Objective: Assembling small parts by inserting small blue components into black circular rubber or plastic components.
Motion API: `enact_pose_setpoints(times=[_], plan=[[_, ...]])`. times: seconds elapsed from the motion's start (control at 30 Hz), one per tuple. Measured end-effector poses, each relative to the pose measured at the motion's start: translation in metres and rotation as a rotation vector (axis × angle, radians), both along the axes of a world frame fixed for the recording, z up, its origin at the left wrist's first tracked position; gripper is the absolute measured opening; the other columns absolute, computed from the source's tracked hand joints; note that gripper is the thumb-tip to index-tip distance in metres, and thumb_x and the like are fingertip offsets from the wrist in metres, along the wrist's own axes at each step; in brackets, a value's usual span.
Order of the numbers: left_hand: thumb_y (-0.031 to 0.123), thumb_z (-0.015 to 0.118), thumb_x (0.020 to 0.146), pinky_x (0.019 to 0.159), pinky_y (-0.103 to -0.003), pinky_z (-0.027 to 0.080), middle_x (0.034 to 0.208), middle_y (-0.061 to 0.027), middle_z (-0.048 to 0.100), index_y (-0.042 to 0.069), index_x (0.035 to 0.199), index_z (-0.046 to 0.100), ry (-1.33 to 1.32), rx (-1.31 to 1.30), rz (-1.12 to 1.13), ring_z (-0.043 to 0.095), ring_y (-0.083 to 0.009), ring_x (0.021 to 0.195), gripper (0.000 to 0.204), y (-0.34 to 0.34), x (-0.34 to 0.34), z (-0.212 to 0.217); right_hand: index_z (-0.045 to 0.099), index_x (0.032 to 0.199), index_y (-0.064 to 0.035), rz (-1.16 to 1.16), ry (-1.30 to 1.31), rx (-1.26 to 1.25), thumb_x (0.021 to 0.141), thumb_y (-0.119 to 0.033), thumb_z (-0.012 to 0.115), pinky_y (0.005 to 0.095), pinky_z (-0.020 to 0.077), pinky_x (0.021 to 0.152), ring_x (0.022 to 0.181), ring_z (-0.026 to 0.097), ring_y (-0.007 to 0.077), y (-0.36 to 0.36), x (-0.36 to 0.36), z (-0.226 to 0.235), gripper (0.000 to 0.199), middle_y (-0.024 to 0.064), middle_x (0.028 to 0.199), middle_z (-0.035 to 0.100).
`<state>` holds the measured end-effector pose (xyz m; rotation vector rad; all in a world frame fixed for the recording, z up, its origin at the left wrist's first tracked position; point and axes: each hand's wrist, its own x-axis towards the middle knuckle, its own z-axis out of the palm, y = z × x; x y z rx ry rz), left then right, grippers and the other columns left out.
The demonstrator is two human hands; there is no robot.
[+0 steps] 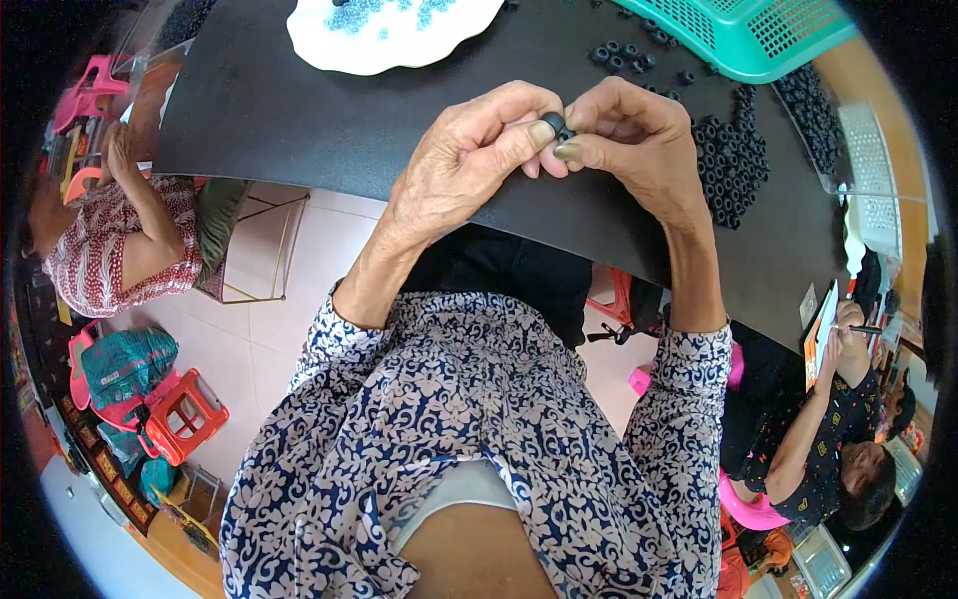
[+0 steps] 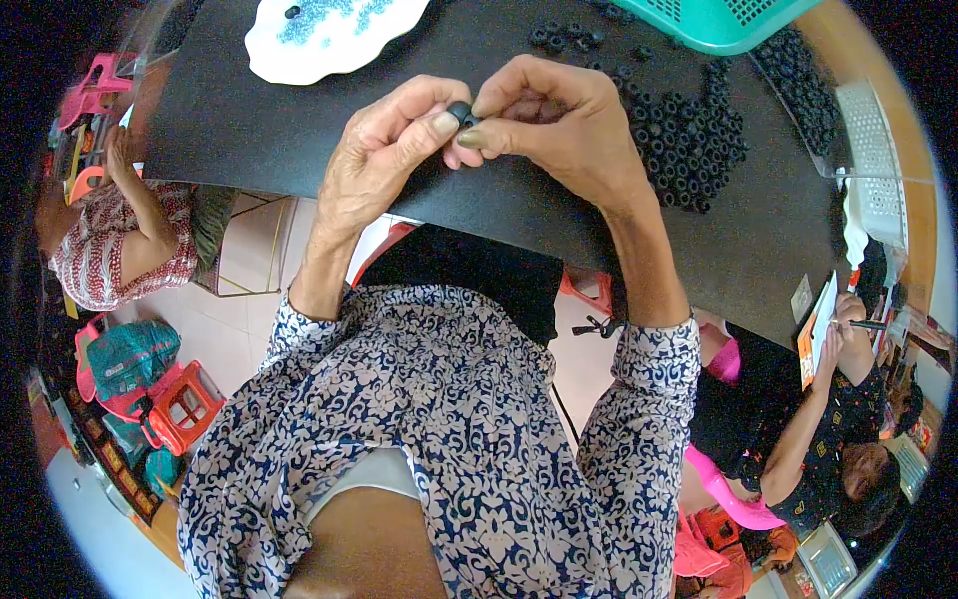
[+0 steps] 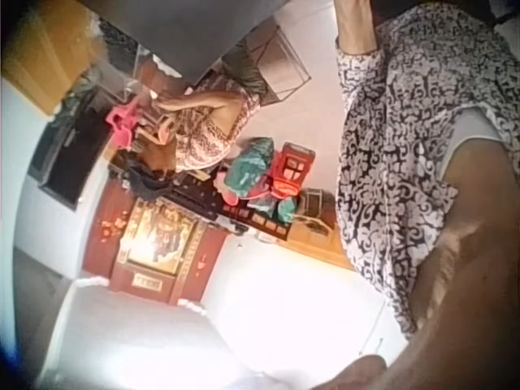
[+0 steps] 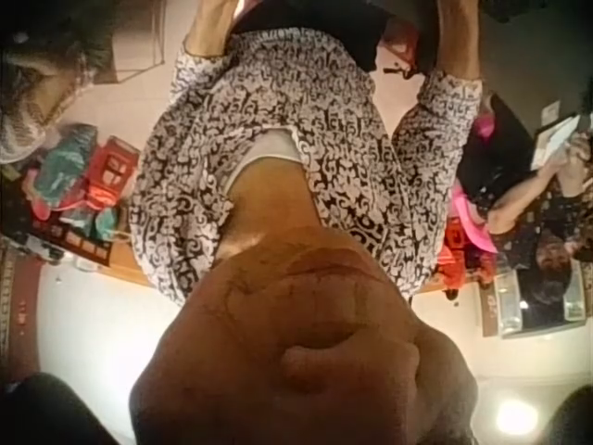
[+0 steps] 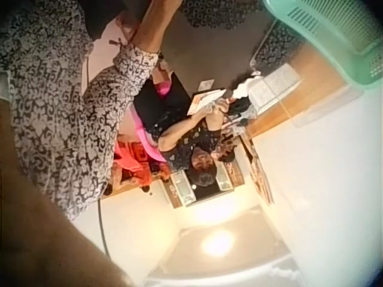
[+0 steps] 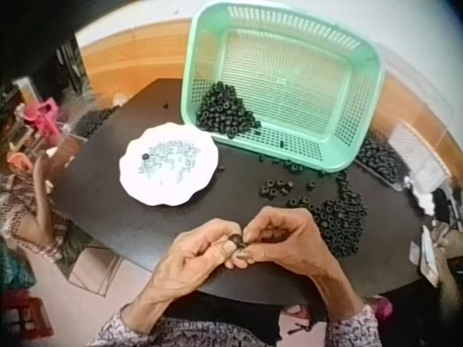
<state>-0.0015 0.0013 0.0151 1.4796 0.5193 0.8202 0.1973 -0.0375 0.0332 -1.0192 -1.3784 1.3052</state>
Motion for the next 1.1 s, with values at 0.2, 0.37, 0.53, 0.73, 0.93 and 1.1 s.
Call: enact_pose_setpoints(times=[0.2,0.37,0.53,0.73,0.93,1.1], plan=[[0.02,0.051,0.098,0.067,-0.024,0.05,0.08,-0.0055,0.064,0.001,0.103,0.061,-0.024,-0.057,-0.038,0.063,-0.0119,0.075,0.022,0.002,0.004,-0.002,0.062,0.093,-0.0015,0.008,0.045,0.006,0.075,0.003,0.076,0.0182,0.0513,0.066,0.074,0.063,0.006,0.003,0.002,-0.002,0.023,0.0019,0.082,0.065],[0.017,0.054,0.097,0.067,-0.024,0.051,0.084,-0.0067,0.064,-0.001,0.113,0.059,0.063,0.065,-0.09,0.065,-0.0129,0.076,0.024,0.006,0.005,0.0,0.061,0.093,-0.0007,0.018,0.023,0.017,0.076,0.003,0.075,0.0182,0.0516,0.066,0.072,0.064,0.0067,0.004,0.009,-0.005,0.022,0.0024,0.08,0.066],[0.015,0.055,0.096,0.067,-0.024,0.052,0.08,-0.0063,0.065,-0.001,0.111,0.059,0.094,0.13,-0.092,0.065,-0.0124,0.075,0.022,0.007,0.008,-0.001,0.06,0.091,-0.0009,0.09,0.032,-0.034,0.076,0.001,0.076,0.0192,0.0526,0.065,0.072,0.065,0.0078,0.006,0.015,-0.005,0.022,0.0034,0.081,0.066],[0.013,0.055,0.096,0.068,-0.025,0.052,0.077,-0.0068,0.066,-0.001,0.109,0.06,0.097,0.157,-0.065,0.065,-0.0126,0.073,0.02,0.004,0.014,0.0,0.06,0.09,-0.0008,0.087,0.024,-0.033,0.077,0.001,0.076,0.0201,0.0529,0.064,0.072,0.066,0.0098,0.007,0.02,-0.008,0.021,0.0045,0.079,0.066],[0.011,0.051,0.095,0.065,-0.028,0.053,0.076,-0.0099,0.067,0.001,0.105,0.059,0.102,0.208,-0.037,0.068,-0.0182,0.073,0.017,0.003,0.017,0.002,0.059,0.088,-0.0012,0.118,0.058,-0.071,0.077,0.0,0.075,0.02,0.0525,0.064,0.071,0.065,0.0092,0.008,0.021,-0.004,0.02,0.0045,0.079,0.066],[0.01,0.051,0.095,0.066,-0.028,0.053,0.077,-0.0109,0.067,0.001,0.106,0.059,0.073,0.167,-0.025,0.069,-0.0185,0.074,0.017,-0.002,0.02,0.001,0.058,0.087,-0.0029,0.105,0.028,-0.082,0.074,0.001,0.078,0.0181,0.0492,0.06,0.067,0.061,0.006,0.011,0.023,-0.007,0.024,0.0015,0.076,0.062]])
